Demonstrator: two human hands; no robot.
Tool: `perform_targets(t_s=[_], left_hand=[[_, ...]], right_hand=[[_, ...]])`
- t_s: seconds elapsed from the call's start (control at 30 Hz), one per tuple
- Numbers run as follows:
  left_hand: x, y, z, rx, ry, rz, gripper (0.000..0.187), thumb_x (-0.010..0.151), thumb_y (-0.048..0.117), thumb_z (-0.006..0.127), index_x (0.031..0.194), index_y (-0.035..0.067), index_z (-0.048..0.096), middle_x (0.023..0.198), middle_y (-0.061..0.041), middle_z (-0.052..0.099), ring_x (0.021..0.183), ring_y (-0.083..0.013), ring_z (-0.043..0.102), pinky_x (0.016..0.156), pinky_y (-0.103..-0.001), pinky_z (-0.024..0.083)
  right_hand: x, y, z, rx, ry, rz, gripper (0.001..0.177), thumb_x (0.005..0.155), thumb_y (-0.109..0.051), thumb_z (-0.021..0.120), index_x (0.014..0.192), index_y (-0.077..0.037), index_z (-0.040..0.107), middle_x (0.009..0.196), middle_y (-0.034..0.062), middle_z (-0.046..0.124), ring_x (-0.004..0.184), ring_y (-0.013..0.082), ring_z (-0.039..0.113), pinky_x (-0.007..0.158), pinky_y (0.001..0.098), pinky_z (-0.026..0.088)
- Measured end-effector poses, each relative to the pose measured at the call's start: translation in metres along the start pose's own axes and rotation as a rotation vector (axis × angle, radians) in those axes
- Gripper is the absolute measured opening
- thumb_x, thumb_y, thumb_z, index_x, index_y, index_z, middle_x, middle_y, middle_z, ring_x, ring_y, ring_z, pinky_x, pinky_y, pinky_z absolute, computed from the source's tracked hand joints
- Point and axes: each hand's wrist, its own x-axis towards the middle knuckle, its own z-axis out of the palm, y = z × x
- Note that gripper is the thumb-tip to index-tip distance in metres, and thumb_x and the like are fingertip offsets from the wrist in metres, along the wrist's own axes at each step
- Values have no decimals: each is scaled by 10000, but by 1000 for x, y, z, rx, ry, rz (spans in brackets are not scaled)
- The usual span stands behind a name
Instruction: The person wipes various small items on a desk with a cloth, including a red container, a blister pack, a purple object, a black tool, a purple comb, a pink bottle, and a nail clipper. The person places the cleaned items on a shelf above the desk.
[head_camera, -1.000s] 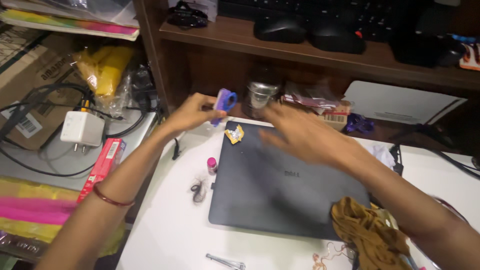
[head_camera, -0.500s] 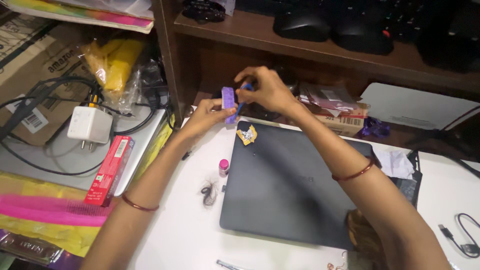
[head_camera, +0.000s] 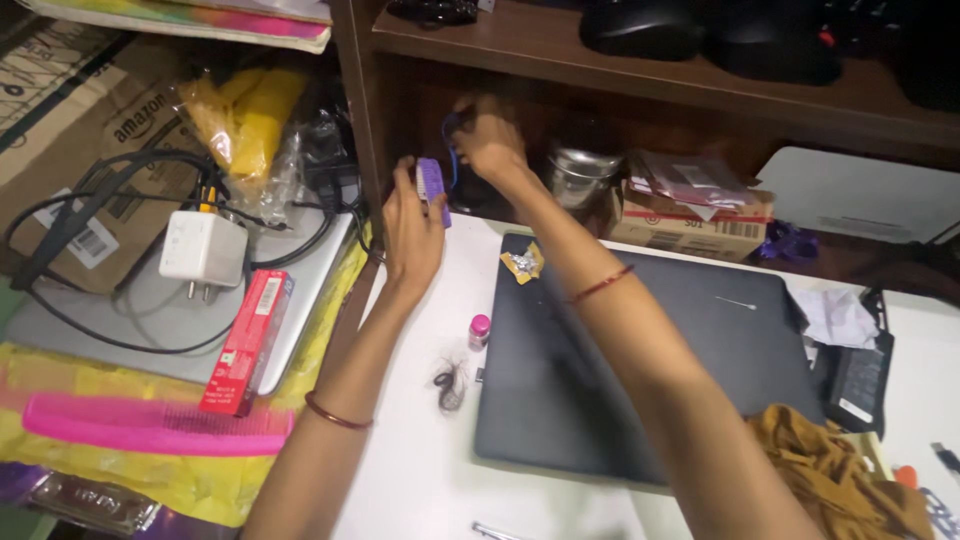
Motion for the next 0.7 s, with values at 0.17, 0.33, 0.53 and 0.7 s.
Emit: perform_targets(t_s=[0.17, 0.33, 0.53, 0.7], left_hand=[[-1, 9, -3, -3, 68, 28, 472, 972, -19, 570, 1402, -45, 377, 1146, -310, 650, 1044, -466, 663, 890, -524, 491], [0, 8, -1, 96, 41, 22, 189, 993, -11, 532, 1175, -18, 581, 1113, -250, 664, 1008, -425, 678, 863, -506, 510], [-2, 9, -1, 205, -6, -73, 194, 995, 114, 545, 1119, 43, 676, 1084, -160, 680, 995, -391, 674, 795, -522, 504], [-1, 3, 1, 240, -4, -67, 204, 1006, 154, 540, 1137, 89, 683, 1109, -130, 688, 1008, -386, 671, 804, -529, 510]], right_hand=[[25, 34, 36, 140, -32, 66, 310, 875, 66, 569, 1163, -49, 553, 842, 143, 707, 616, 211, 755, 546, 357, 630], [41, 73, 59, 432, -254, 92, 320, 841, 102, 604, 1150, 24, 574, 896, 221, 727, 715, 240, 765, 630, 356, 660], [37, 90, 71, 232, -294, -71, 300, 841, 18, 658, 1140, 46, 644, 1043, 158, 749, 934, 228, 749, 809, 312, 601], [39, 80, 65, 281, -459, 2, 314, 835, -2, 627, 1133, 57, 706, 1072, 193, 755, 965, 259, 756, 858, 342, 629]])
